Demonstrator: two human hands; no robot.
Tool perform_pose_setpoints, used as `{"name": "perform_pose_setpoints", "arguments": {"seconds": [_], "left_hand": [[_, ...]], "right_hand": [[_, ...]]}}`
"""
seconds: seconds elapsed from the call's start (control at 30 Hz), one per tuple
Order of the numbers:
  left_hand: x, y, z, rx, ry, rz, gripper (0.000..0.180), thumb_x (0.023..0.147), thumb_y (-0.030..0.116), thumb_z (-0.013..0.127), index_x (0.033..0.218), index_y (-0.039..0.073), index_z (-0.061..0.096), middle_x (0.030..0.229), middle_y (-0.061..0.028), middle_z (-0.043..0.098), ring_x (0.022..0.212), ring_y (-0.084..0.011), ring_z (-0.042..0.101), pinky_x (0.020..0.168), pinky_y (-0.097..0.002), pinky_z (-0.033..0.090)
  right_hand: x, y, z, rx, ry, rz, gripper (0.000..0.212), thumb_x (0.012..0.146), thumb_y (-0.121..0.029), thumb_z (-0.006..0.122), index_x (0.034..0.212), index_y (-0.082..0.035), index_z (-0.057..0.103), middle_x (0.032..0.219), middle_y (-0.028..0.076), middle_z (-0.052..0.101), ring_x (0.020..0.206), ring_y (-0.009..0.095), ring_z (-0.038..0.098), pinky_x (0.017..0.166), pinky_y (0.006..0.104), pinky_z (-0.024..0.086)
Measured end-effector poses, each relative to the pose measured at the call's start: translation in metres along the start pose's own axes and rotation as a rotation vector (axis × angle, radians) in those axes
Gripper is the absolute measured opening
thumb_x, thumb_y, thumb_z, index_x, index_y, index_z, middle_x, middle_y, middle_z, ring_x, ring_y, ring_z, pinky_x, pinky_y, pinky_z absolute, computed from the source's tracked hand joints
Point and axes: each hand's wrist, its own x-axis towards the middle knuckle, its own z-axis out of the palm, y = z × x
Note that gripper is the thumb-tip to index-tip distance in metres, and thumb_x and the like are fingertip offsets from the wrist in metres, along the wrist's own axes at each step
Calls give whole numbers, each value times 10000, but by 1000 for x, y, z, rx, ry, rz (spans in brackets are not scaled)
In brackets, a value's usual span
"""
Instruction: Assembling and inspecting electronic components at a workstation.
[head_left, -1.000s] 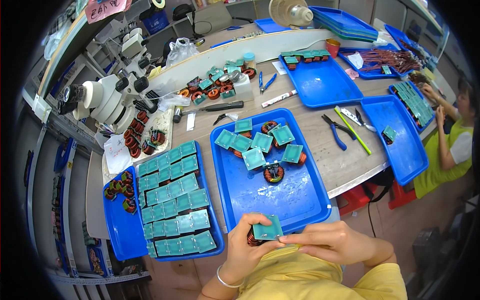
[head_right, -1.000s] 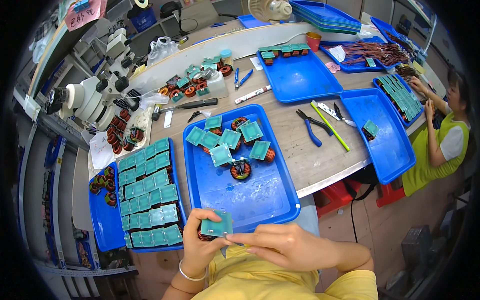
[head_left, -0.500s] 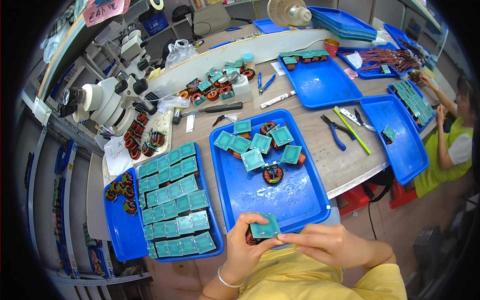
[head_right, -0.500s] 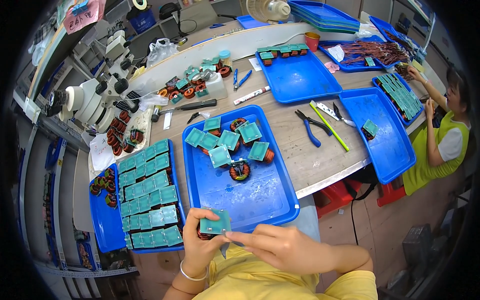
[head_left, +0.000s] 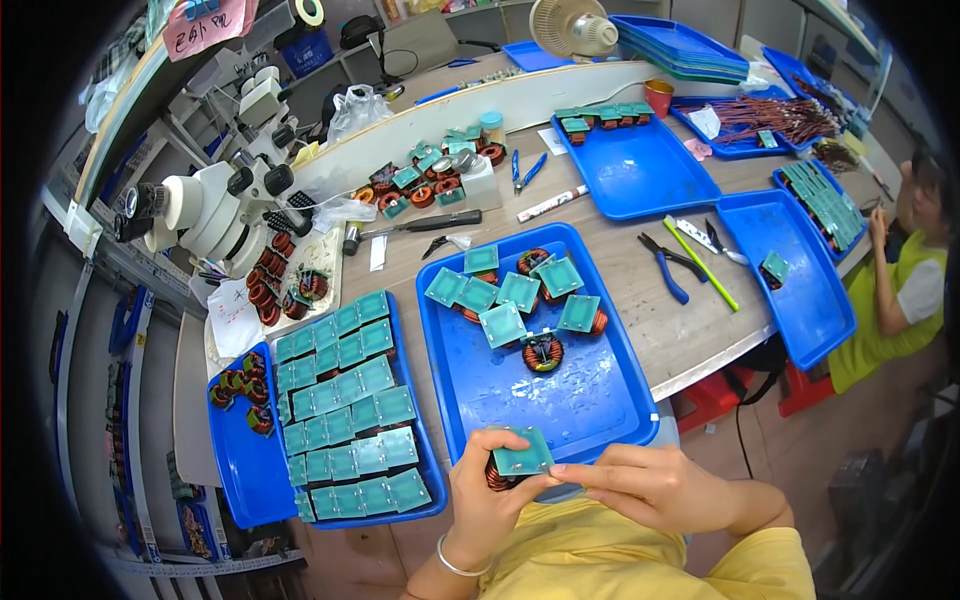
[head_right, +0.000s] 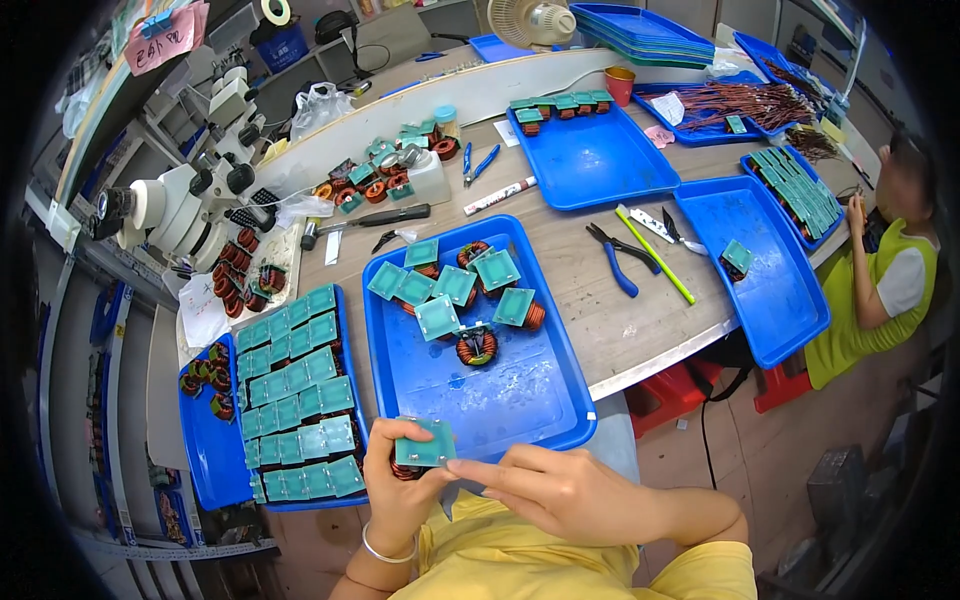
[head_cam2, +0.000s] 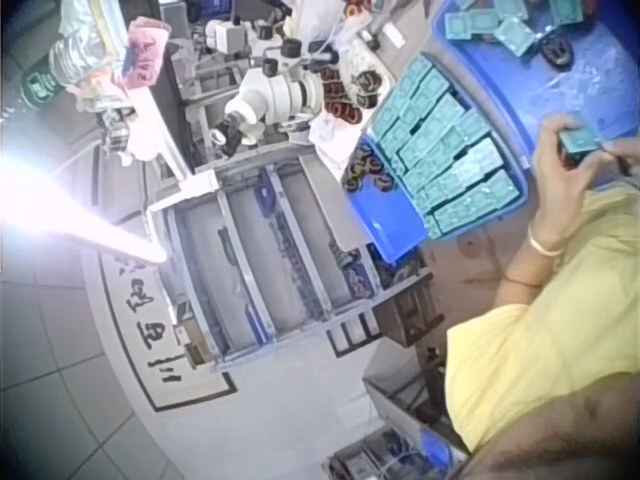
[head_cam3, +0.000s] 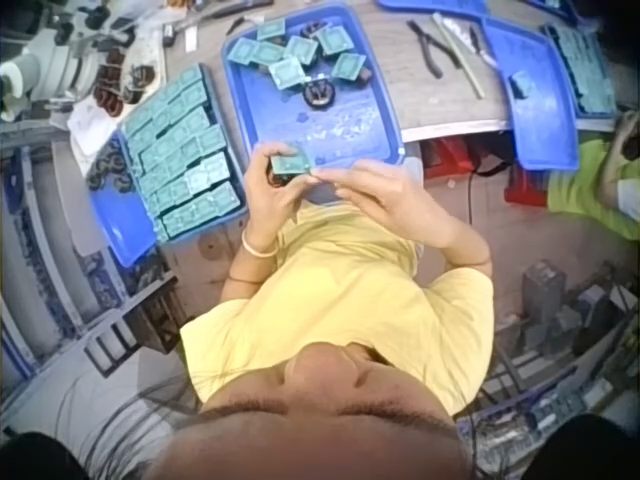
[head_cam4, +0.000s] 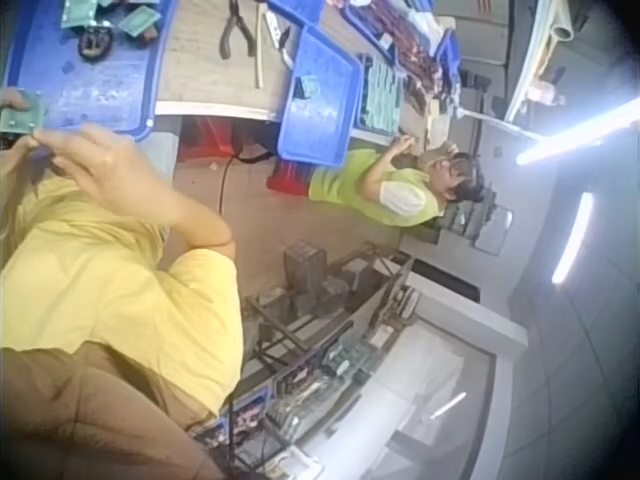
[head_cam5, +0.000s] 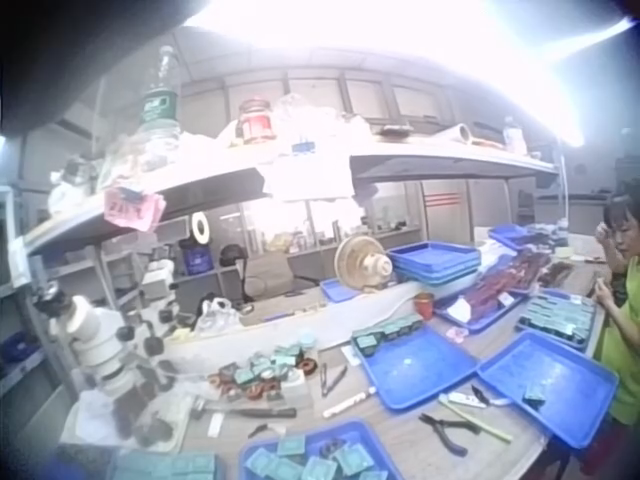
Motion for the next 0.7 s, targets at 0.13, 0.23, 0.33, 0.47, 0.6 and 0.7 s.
{"name": "perform_pose_setpoints", "arguments": {"seconds": [0.13, 0.23, 0.33, 0.47, 0.6, 0.7], "left_hand": [[1, 0, 0, -52, -14, -60, 437, 608, 134, 791, 898, 44, 479, 834, -65, 555, 718, -119, 556, 614, -229, 459], [2, 1, 0, -3, -14, -5, 442, 609, 130, 791, 903, 45, 473, 841, -64, 551, 721, -114, 555, 617, -226, 459], [1, -2, 1, -88, 5, -81, 441, 607, 129, 793, 898, 46, 473, 851, -64, 548, 729, -113, 552, 630, -228, 459], [0, -3, -3, -36, -38, -76, 480, 607, 154, 796, 901, 52, 430, 841, -42, 514, 786, -139, 579, 668, -230, 466], [1, -8, -3, -91, -95, -111, 486, 622, 185, 788, 916, 53, 425, 845, -44, 520, 769, -129, 576, 660, -228, 471], [0, -2, -1, -282, -141, -213, 464, 645, 191, 773, 939, 48, 444, 858, -41, 518, 755, -102, 539, 652, -219, 451]], "right_hand": [[4, -5, -9, 89, -50, 103, 363, 782, -35, 594, 1137, -104, 565, 716, 81, 550, 574, 197, 542, 519, 289, 438], [4, 0, -7, 56, -43, 24, 402, 788, -62, 590, 1181, -99, 517, 649, 69, 486, 549, 205, 513, 499, 312, 429], [1, 1, 1, -68, 20, 4, 400, 788, -57, 588, 1180, -99, 517, 657, 75, 495, 549, 207, 512, 504, 313, 428], [4, 2, -6, 37, -53, 41, 400, 788, -50, 584, 1180, -96, 517, 674, 79, 508, 554, 210, 513, 515, 308, 432], [5, 0, -2, 65, -6, 30, 404, 787, -38, 580, 1182, -101, 518, 690, 85, 520, 571, 208, 525, 521, 297, 432], [7, -2, -6, 89, 73, 25, 396, 795, -42, 572, 1181, -112, 521, 696, 89, 533, 571, 206, 528, 523, 298, 434]]}}
